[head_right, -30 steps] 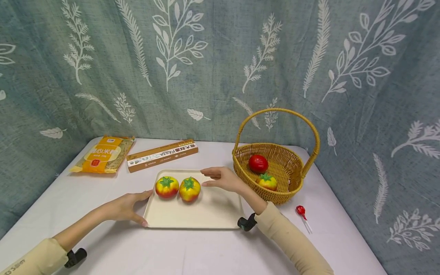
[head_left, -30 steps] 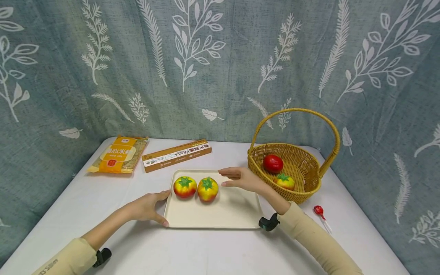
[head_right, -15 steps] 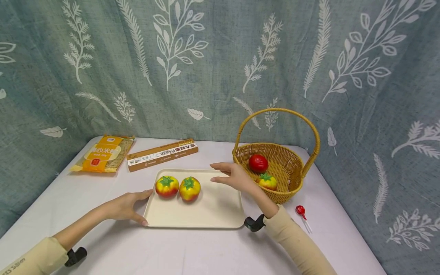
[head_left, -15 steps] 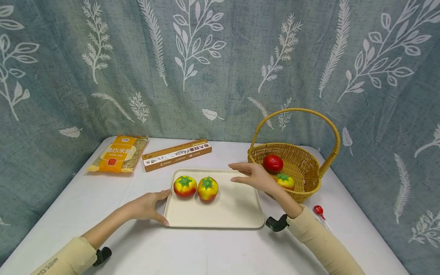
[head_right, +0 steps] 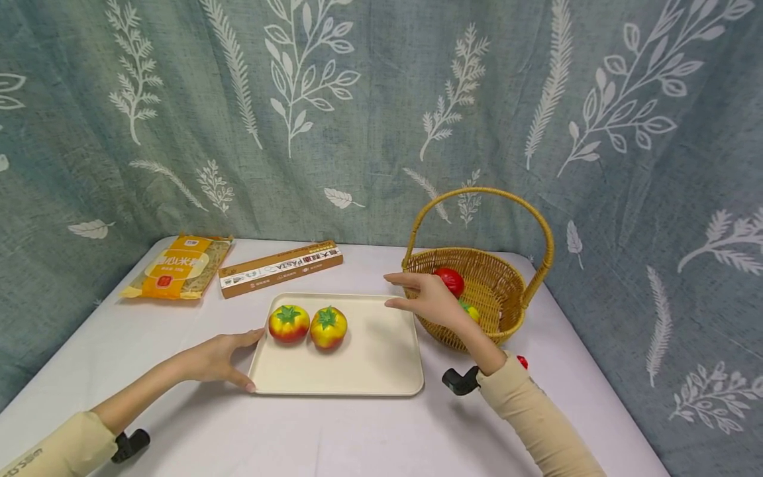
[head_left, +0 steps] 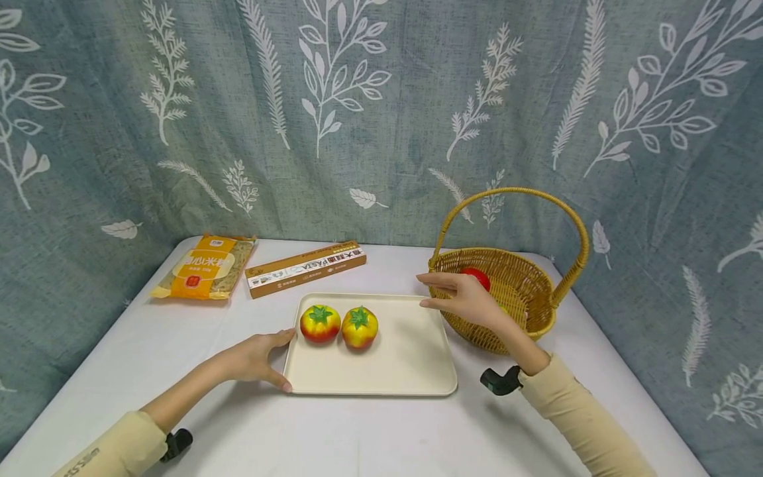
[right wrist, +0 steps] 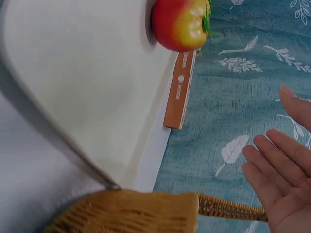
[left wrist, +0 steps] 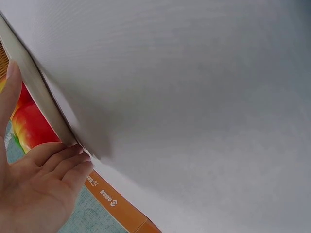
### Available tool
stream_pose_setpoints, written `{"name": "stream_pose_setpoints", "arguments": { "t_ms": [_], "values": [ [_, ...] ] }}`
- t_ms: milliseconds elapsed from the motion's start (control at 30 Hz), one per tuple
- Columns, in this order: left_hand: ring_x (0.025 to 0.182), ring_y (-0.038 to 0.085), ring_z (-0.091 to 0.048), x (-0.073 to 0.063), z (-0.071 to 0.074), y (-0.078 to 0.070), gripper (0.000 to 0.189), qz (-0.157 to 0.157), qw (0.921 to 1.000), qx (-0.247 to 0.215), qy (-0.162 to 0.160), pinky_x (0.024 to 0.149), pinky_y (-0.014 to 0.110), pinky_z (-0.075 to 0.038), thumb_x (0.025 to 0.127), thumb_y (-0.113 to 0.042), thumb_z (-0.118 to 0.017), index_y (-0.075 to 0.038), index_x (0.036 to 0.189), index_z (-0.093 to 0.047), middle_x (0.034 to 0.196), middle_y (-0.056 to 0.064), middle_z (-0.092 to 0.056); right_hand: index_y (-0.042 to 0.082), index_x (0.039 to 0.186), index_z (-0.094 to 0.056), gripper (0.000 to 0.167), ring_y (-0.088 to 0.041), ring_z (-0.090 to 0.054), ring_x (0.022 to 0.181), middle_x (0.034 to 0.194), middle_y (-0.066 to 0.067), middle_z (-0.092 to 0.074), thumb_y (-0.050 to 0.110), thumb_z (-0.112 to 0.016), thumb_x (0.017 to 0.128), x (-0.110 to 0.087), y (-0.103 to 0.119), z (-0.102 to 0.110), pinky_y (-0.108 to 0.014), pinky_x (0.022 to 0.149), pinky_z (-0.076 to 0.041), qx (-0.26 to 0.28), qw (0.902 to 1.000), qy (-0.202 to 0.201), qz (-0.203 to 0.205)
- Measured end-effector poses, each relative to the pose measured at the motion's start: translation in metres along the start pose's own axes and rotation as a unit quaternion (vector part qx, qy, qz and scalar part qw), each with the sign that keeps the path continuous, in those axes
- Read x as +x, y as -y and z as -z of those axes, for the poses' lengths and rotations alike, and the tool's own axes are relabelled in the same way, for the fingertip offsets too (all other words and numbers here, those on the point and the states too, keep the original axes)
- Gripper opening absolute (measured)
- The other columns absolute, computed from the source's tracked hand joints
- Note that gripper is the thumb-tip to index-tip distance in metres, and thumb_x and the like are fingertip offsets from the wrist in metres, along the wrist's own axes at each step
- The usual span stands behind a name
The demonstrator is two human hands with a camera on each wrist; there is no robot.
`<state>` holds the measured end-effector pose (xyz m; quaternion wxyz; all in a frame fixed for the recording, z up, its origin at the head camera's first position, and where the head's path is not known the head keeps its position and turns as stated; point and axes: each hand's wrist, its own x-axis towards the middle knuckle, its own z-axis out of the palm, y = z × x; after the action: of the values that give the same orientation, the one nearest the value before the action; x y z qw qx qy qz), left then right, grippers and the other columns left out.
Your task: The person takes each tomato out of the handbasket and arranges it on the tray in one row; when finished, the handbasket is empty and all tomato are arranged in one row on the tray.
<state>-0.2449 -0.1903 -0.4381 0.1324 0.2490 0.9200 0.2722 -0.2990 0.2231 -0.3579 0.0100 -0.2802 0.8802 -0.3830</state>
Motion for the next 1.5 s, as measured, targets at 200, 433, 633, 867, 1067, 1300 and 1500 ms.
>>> {"name": "stream_pose_setpoints", "arguments": {
  "t_ms": [200, 433, 633, 867, 1067, 1300, 1500],
  "values": [
    [0.135, 0.044, -0.034, -0.001, 0.0, 0.0, 0.11, 0.004, 1.0, 0.0, 0.002, 0.109, 0.054, -0.031, 0.063, -0.041, -0.088, 0.014, 0.141, -0.035, 0.146, 0.029, -0.035, 0.014, 0.131, -0.06, 0.05, -0.028, -0.053, 0.124, 0.133, -0.009, -0.058, 0.028, -0.074, 0.085, -0.007, 0.0, 0.018, -0.044, 0.102, -0.044, -0.016, 0.9996, 0.02, 0.009],
    [0.135, 0.044, -0.034, 0.0, 0.0, 0.0, 0.11, 0.013, 0.9999, 0.001, 0.003, 0.109, 0.054, -0.03, 0.062, -0.041, -0.089, 0.013, 0.142, -0.035, 0.147, 0.028, -0.036, 0.014, 0.133, -0.059, 0.052, -0.027, -0.054, 0.122, 0.132, -0.009, -0.059, 0.03, -0.074, 0.086, -0.011, -0.004, 0.036, -0.044, 0.099, -0.047, -0.047, 0.9981, 0.033, 0.024],
    [0.135, 0.044, -0.034, 0.0, 0.0, -0.001, 0.111, 0.012, 0.9999, 0.001, 0.004, 0.109, 0.054, -0.03, 0.061, -0.041, -0.089, 0.013, 0.142, -0.035, 0.146, 0.029, -0.036, 0.014, 0.134, -0.059, 0.056, -0.026, -0.055, 0.122, 0.132, -0.004, -0.06, 0.035, -0.074, 0.085, -0.015, -0.011, 0.048, -0.046, 0.098, -0.047, -0.069, 0.9972, 0.027, 0.011],
    [0.135, 0.044, -0.033, 0.0, 0.001, -0.002, 0.111, 0.014, 0.9999, 0.001, 0.004, 0.11, 0.054, -0.029, 0.061, -0.041, -0.089, 0.013, 0.142, -0.035, 0.146, 0.029, -0.036, 0.016, 0.133, -0.06, 0.053, -0.025, -0.058, 0.119, 0.131, -0.006, -0.061, 0.035, -0.073, 0.085, -0.02, -0.027, 0.06, -0.044, 0.094, -0.051, -0.084, 0.9958, 0.031, 0.022],
    [0.135, 0.044, -0.034, 0.0, 0.001, -0.002, 0.11, 0.016, 0.9999, 0.0, 0.006, 0.109, 0.054, -0.03, 0.061, -0.04, -0.089, 0.012, 0.142, -0.035, 0.146, 0.029, -0.037, 0.015, 0.133, -0.06, 0.053, -0.024, -0.06, 0.115, 0.13, -0.007, -0.061, 0.036, -0.073, 0.085, -0.023, -0.035, 0.07, -0.043, 0.091, -0.052, -0.089, 0.9945, 0.054, 0.01],
    [0.134, 0.044, -0.034, -0.001, 0.003, -0.004, 0.109, 0.006, 1.0, 0.001, 0.008, 0.109, 0.054, -0.03, 0.062, -0.04, -0.089, 0.014, 0.141, -0.036, 0.146, 0.029, -0.036, 0.012, 0.131, -0.061, 0.05, -0.025, -0.06, 0.114, 0.129, -0.012, -0.061, 0.029, -0.074, 0.086, -0.025, -0.043, 0.081, -0.045, 0.09, -0.053, -0.091, 0.9934, 0.07, 0.002],
    [0.134, 0.044, -0.034, 0.0, 0.003, -0.005, 0.109, 0.005, 0.9999, 0.003, 0.009, 0.109, 0.054, -0.03, 0.062, -0.041, -0.089, 0.013, 0.141, -0.036, 0.146, 0.029, -0.037, 0.014, 0.13, -0.062, 0.049, -0.026, -0.059, 0.116, 0.128, -0.011, -0.062, 0.033, -0.073, 0.086, -0.026, -0.05, 0.091, -0.048, 0.092, -0.051, -0.106, 0.9905, 0.088, -0.003]
  ]
}}
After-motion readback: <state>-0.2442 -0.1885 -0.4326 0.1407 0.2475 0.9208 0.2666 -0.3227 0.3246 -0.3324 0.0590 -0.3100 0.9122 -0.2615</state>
